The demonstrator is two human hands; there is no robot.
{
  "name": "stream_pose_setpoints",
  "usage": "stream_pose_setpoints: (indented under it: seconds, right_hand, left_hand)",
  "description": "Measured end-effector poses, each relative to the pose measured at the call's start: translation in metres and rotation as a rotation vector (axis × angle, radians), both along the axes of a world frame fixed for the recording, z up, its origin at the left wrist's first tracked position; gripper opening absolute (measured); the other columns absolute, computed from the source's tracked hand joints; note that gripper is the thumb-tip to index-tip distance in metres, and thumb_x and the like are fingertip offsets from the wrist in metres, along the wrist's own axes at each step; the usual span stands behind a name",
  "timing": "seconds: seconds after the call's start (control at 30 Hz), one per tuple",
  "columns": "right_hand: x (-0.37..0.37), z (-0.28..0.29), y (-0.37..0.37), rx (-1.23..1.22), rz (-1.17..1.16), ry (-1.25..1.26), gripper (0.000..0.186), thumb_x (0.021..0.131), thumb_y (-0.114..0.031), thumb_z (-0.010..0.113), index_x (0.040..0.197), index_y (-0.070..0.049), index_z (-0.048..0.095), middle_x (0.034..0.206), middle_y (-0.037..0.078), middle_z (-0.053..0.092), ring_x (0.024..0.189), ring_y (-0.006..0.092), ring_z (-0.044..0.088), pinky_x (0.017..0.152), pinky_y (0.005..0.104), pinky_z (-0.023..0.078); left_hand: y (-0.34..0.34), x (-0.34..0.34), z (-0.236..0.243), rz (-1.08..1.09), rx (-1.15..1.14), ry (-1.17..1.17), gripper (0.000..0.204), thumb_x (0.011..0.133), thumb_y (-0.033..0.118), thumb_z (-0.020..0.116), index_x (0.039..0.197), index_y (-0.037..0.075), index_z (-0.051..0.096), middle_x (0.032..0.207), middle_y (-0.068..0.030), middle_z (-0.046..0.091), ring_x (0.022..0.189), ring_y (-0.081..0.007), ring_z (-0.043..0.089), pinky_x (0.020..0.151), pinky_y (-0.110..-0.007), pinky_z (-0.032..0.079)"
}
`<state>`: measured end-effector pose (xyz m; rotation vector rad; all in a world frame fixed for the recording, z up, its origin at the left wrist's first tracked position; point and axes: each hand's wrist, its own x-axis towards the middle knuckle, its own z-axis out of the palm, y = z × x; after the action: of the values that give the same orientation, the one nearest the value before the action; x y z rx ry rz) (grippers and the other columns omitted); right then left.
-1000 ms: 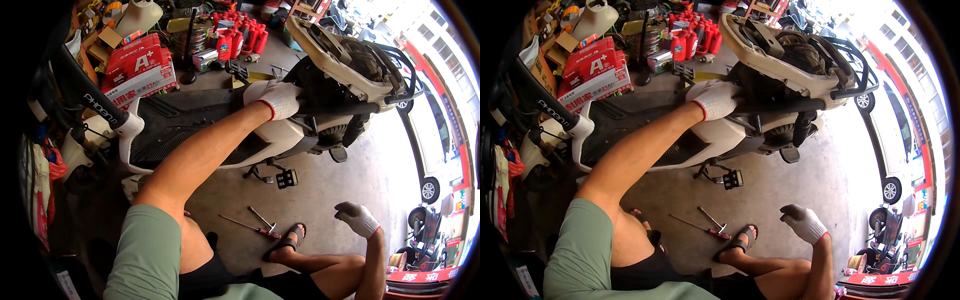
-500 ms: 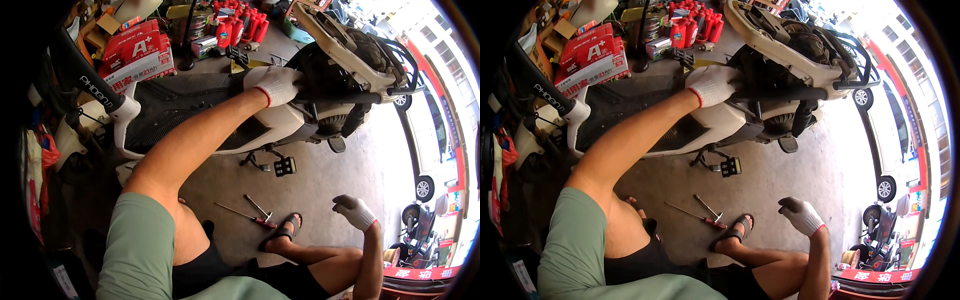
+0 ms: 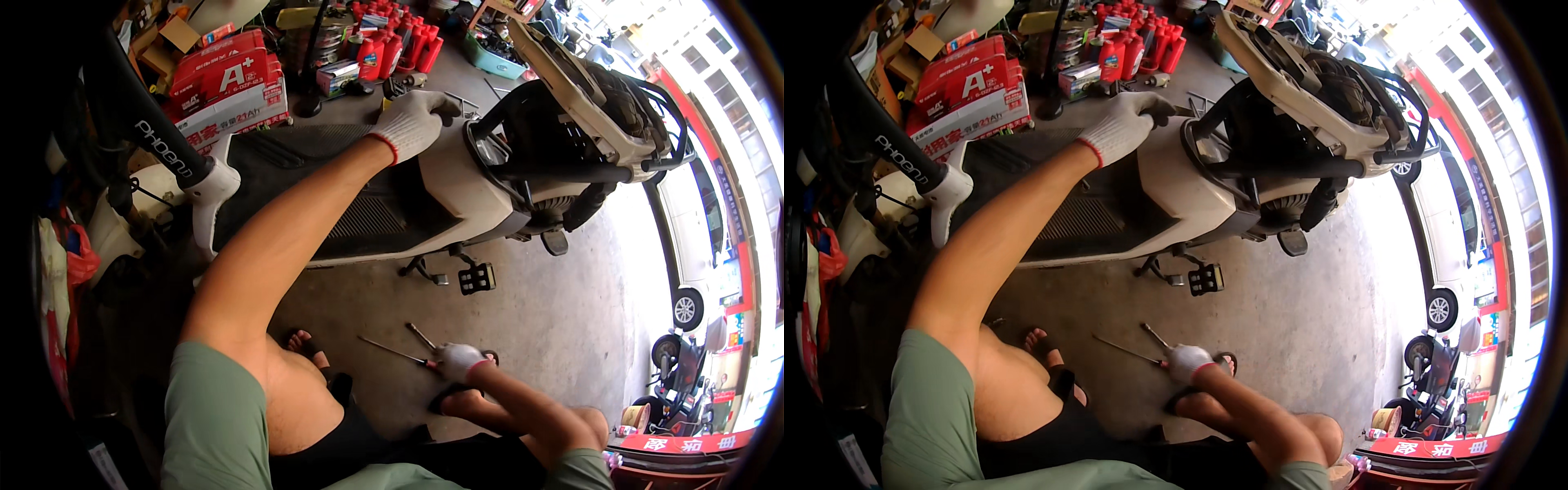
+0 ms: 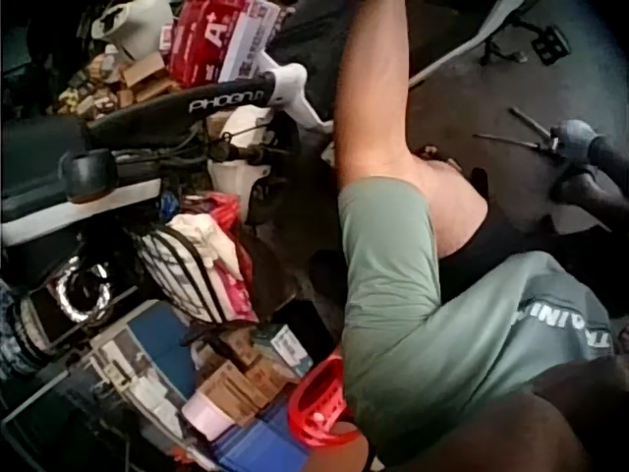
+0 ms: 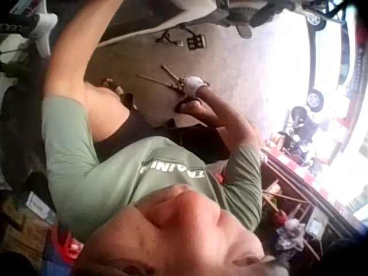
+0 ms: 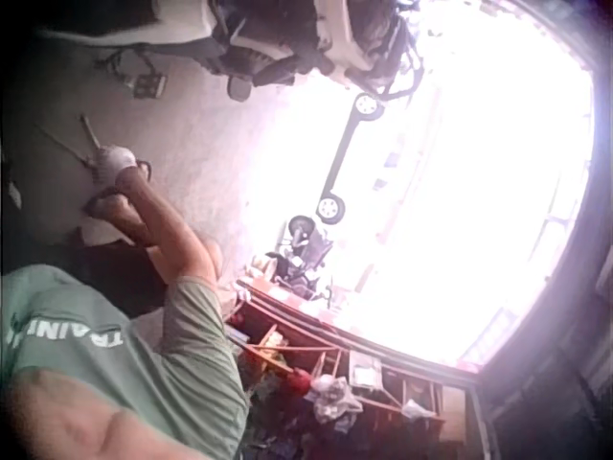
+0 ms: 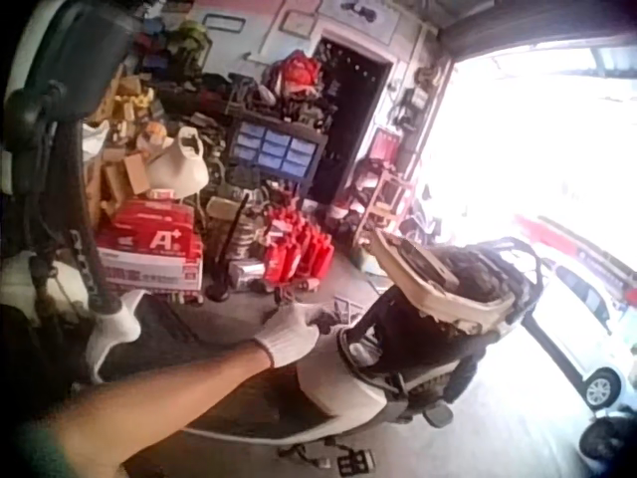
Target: The person removes the seat of a scooter to access the internal compartment and uses a screwdriver to manipulate wires and components inside the frame.
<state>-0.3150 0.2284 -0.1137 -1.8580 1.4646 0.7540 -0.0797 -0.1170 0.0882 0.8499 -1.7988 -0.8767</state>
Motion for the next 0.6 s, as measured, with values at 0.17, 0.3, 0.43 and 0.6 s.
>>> stream_pose_setpoints:
  seconds: [0.17,0.3,0.43,0.6]
  right_hand:
    - [0.062,-0.129,0.038,-0.273,-0.017,0.065,0.030,0.098,-0.023,0.054,0.121,-0.006,0.060,0.115,0.021,0.067,0.094,0.0353,0.074,0.078,0.0473,0.059]
    - [0.097,-0.144,0.055,-0.353,-0.018,0.104,0.020,0.095,-0.020,0.055,0.110,-0.007,0.061,0.102,0.019,0.067,0.083,0.0326,0.075,0.069,0.0455,0.059]
    - [0.090,-0.122,0.056,-0.282,0.027,0.017,0.024,0.099,-0.025,0.053,0.109,-0.006,0.063,0.106,0.019,0.071,0.086,0.0352,0.074,0.071,0.0485,0.059]
    - [0.078,-0.007,0.002,-0.333,-0.050,-0.221,0.029,0.101,-0.035,0.056,0.105,-0.008,0.067,0.095,0.015,0.075,0.088,0.0344,0.074,0.076,0.0477,0.058]
  left_hand:
    - [-0.002,0.030,-0.007,0.011,0.066,-0.038,0.029,0.092,0.011,0.055,0.112,0.006,0.076,0.105,-0.0110,0.077,0.099,-0.0236,0.072,0.092,-0.034,0.054]
    - [0.009,0.054,-0.008,-0.013,0.119,-0.061,0.027,0.094,0.014,0.057,0.112,0.005,0.075,0.103,-0.0109,0.077,0.098,-0.0225,0.072,0.093,-0.034,0.054]
    - [0.025,0.050,0.003,-0.033,0.101,-0.148,0.028,0.093,0.014,0.057,0.112,0.005,0.075,0.105,-0.0132,0.076,0.101,-0.0249,0.072,0.095,-0.035,0.053]
    - [0.041,0.046,0.020,-0.074,0.061,-0.281,0.026,0.095,0.010,0.057,0.114,0.002,0.073,0.105,-0.0117,0.075,0.100,-0.0204,0.070,0.092,-0.034,0.053]
